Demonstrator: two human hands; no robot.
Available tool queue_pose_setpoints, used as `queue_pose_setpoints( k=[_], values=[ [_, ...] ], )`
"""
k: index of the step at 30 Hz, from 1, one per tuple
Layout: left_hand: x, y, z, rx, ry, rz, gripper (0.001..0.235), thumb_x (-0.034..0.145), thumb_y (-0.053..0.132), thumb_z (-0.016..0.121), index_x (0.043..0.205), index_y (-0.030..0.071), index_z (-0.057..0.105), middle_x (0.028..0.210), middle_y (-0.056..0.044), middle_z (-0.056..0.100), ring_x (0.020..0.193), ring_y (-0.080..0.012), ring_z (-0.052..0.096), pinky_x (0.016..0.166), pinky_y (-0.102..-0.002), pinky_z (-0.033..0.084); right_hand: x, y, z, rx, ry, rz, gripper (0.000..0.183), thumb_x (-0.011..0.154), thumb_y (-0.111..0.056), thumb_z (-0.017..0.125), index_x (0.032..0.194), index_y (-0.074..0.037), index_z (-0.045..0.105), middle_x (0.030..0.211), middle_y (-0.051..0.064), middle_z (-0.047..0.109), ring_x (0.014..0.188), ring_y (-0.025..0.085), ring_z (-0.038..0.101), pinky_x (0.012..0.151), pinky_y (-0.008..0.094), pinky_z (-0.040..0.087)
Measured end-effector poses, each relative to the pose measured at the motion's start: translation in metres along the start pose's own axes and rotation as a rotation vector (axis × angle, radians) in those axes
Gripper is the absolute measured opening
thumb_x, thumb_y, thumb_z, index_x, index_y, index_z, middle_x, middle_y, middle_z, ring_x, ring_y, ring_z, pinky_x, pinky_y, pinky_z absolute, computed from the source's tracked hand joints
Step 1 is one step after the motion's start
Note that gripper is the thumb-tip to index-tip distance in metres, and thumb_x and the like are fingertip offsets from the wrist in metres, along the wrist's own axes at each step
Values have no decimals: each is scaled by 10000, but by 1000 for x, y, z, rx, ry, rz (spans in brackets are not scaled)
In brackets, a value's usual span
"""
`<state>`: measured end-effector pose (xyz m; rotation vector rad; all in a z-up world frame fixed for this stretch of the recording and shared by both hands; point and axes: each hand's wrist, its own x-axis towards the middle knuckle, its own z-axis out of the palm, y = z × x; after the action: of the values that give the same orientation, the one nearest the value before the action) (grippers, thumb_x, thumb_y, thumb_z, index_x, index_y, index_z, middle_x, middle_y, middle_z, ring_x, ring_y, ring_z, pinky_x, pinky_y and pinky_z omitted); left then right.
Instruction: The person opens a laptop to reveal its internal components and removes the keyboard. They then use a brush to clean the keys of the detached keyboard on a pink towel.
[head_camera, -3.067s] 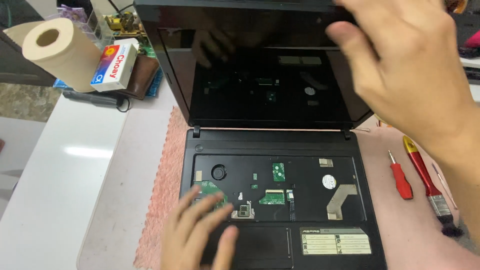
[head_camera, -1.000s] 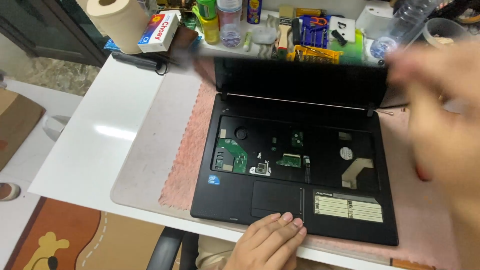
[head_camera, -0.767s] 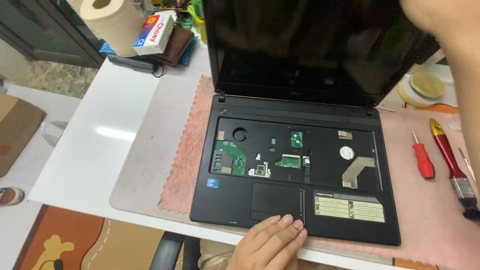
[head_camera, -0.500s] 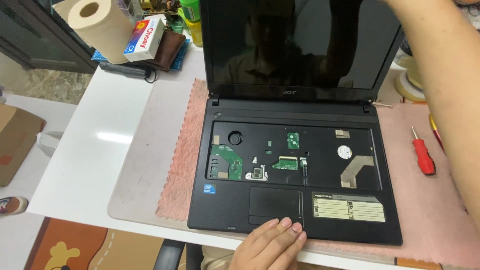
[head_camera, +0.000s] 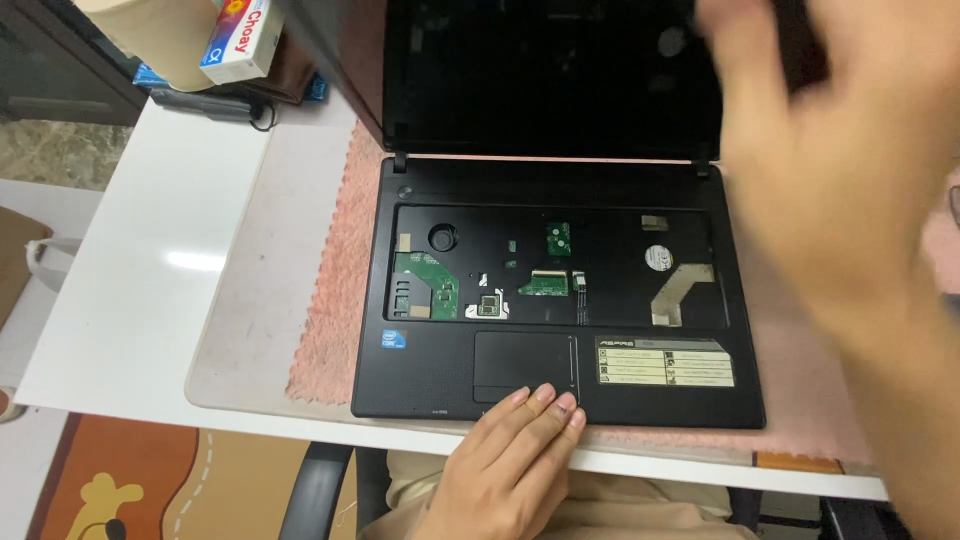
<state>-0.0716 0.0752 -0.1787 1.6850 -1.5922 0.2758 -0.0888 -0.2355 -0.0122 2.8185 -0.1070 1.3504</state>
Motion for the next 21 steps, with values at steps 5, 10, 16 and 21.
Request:
queue_pose_setpoints(
  k=[5, 10, 16, 21],
  values=[
    [1, 9, 4, 164, 86, 0, 308, 1139, 63, 648, 1381, -14, 823, 1423, -170, 822, 1343, -341, 806, 1218, -467, 602, -67, -82, -45, -57, -68, -8, 198, 1189, 127, 961, 1325, 11, 879, 1285, 187, 887, 1097, 360, 772, 1180, 618, 384],
    [-6, 10, 11, 228, 80, 6, 345, 1171, 150, 611, 1418, -1, 798, 1412, -146, 803, 1302, -325, 780, 1180, -468, 601, -153, -111, -31, -19, -95, 22, 167, 1069, -133, 872, 1231, -171, 888, 1296, 95, 855, 1099, 277, 822, 990, 451, 469],
    [-15, 1, 30, 295, 175, 27, 411, 1215, 293, 515, 1381, 87, 829, 1354, -52, 847, 1240, -231, 804, 1107, -392, 611, -136, -114, -30, 43, -9, 46, 132, 1020, -167, 812, 1119, -187, 897, 1179, 39, 868, 1037, 204, 791, 994, 418, 449],
    [-33, -15, 64, 398, 272, 21, 498, 1248, 412, 423, 1363, 190, 853, 1351, 19, 872, 1279, -169, 819, 1117, -351, 636, -70, -63, -38, -9, -33, -61, 234, 1045, -158, 880, 1278, -180, 866, 1280, 12, 842, 1067, 262, 740, 1075, 501, 365]
  ],
)
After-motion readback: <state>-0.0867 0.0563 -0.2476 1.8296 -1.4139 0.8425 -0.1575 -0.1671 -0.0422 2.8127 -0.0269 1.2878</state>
